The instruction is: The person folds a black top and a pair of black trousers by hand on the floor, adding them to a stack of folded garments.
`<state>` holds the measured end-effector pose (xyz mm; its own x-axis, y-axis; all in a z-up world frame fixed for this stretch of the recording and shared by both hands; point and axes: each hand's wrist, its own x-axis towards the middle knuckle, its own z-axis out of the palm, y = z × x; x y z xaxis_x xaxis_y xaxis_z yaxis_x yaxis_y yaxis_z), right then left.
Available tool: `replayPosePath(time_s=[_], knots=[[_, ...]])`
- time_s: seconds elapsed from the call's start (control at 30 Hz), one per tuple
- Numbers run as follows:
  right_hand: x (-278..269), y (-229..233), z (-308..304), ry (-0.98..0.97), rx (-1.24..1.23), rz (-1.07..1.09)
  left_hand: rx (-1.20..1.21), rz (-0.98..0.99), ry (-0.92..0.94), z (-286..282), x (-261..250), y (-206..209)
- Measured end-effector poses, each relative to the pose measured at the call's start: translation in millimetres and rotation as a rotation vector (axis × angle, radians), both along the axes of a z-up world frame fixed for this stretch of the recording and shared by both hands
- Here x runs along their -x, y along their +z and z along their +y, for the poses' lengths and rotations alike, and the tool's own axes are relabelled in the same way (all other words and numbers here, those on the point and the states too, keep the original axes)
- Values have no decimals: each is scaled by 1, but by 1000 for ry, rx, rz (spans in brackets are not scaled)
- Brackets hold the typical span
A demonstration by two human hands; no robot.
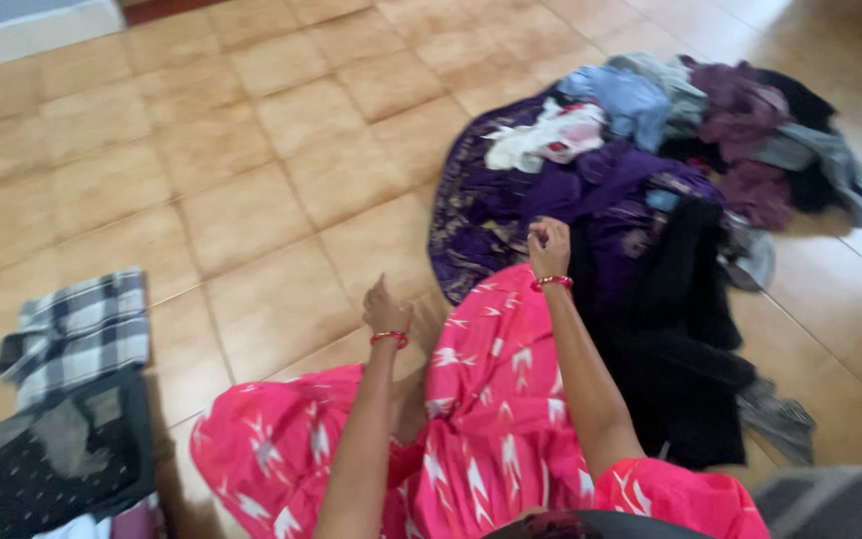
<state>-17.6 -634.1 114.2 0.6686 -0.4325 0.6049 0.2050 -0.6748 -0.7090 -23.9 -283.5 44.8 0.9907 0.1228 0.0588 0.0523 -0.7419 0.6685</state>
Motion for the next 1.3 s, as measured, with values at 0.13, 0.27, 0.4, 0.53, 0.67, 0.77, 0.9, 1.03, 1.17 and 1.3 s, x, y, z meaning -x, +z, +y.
replayPosePath(time_s=[0.13,0.27,0.4,0.53,0.67,0.77,0.9,1.03,1.17,1.3], knots=[[46,10,-77,-403,280,-26,-40,-40,-57,-7,-9,7],[102,4,-117,-744,180,108,-54,-29,-89,-20,-19,10],[148,-4,-139,-989,131,315,-45,-91,-158,-51,-23,11],[160,-3,-155,-832,-170,578,195,-90,-326,-97,-18,15],[138,6,-147,-754,-203,231,266,41,-581,-141,6,36],[111,28,-107,-612,-188,25,434,137,-882,-178,43,52],[74,78,2,-257,-367,-41,394,103,-901,-223,75,44],[75,136,122,-95,-398,36,223,-184,-610,-212,66,57],[109,188,197,57,-311,507,-257,-578,-91,-157,62,103],[125,200,227,516,-75,70,-1539,-582,347,-109,61,107]])
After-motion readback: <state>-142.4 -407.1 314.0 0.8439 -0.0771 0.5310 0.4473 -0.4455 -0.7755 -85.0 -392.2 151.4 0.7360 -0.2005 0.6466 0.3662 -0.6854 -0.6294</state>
